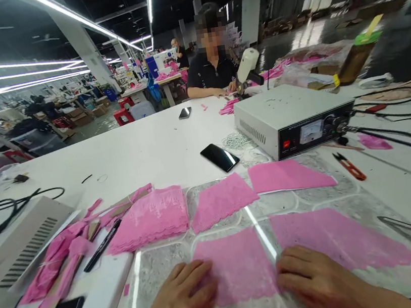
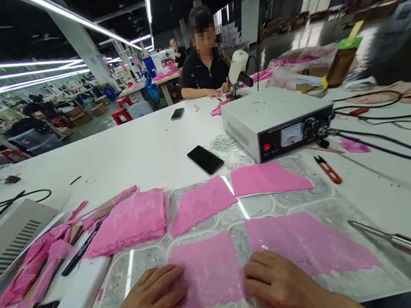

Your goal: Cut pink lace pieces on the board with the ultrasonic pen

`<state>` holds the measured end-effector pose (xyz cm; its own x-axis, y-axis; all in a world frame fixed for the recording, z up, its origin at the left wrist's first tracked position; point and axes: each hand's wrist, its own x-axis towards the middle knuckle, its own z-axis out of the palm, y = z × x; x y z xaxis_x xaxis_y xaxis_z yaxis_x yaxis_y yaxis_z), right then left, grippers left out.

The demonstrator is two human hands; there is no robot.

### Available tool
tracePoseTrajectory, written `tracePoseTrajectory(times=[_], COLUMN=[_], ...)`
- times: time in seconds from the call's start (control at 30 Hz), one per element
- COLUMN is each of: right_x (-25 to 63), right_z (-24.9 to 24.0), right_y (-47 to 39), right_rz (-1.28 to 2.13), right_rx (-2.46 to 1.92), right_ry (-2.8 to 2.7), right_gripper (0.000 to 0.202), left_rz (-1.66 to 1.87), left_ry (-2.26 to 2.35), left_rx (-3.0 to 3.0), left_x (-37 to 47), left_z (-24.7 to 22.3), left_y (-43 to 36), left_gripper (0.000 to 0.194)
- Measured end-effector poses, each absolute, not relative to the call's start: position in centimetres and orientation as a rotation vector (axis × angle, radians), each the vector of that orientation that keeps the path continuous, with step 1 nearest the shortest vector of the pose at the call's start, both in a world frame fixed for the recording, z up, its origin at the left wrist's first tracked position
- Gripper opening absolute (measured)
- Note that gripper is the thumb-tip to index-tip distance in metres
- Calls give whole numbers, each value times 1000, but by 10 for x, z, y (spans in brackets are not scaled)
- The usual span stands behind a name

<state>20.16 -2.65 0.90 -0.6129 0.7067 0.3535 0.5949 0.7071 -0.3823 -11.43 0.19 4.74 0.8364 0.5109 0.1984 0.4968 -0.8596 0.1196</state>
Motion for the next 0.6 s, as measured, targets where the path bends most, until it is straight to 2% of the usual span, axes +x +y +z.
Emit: tracePoseTrajectory(times=[0.13,0.37,0.5,0.6], right_x=[245,304,304,305], right_z=[9,3,-2,-7], right_y=[18,85,92,92], right_rz=[399,286,321,349], right_rx=[-1347,-1717,-1764,-1758], right_ry=[-2039,-1733,-1728,-1723], right_gripper=[22,23,21,21], left_rz=[409,139,-38,-120], left_ry=[805,883,859,838], left_rx=[2888,2841,2820,2793], left_x=[-82,47,91,100], left_z=[50,52,41,33], left_y=[43,149,181,188], left_gripper=[26,8,24,27])
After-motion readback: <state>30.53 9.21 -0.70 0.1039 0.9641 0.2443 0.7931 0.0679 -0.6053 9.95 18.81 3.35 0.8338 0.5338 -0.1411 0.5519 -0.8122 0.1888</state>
